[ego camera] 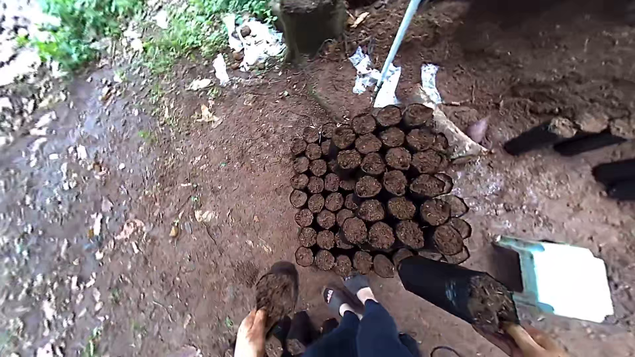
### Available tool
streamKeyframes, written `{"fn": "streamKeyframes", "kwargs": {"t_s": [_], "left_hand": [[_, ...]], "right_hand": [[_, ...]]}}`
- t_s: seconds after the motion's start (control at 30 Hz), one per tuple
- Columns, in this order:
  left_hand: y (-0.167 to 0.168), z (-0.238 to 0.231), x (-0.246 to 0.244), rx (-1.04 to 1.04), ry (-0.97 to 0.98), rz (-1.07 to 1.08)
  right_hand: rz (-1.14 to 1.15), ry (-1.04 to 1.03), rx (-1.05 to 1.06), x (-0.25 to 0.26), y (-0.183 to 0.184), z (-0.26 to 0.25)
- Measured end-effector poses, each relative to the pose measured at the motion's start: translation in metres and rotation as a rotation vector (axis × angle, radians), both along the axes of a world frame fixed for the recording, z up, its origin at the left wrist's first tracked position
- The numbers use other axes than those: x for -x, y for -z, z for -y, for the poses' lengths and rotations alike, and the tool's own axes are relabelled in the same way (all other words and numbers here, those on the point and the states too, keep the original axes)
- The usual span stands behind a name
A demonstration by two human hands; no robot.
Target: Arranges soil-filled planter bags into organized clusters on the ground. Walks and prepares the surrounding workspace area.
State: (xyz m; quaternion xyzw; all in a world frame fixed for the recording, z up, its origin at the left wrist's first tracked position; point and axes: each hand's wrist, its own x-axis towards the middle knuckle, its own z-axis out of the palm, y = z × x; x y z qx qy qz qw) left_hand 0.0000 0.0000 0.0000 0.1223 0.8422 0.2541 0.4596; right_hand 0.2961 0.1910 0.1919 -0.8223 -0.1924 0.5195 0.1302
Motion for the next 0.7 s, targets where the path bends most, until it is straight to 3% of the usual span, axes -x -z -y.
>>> {"fn": "streamKeyframes", "kwargs": {"t_s": [0.07, 0.13, 0.27, 0.43, 0.63, 0.7], "left_hand": [[0.016, -0.055, 0.003, -0.014, 0.097, 0.062], [0.036, -0.117, 0.005, -0.037, 0.223, 0.123], [0.085, -0.221, 0.007, -0.071, 0.540, 0.205], [0.154, -0.333, 0.010, -0.070, 0.851, 0.247], [0.226, -0.405, -0.011, -0.033, 1.170, 0.202], [0.265, -0.421, -0.021, -0.027, 1.283, 0.235]], "right_hand": [[-0.221, -0.164, -0.332, -0.098, 0.111, 0.076], [-0.194, -0.053, -0.298, -0.127, 0.176, 0.112], [-0.065, 0.040, -0.148, -0.083, 0.186, 0.113], [0.019, 0.319, -0.197, 0.007, 0.207, 0.122], [0.008, 0.580, -0.287, 0.098, 0.226, 0.114], [-0.013, 0.695, -0.270, 0.128, 0.235, 0.106]]}}
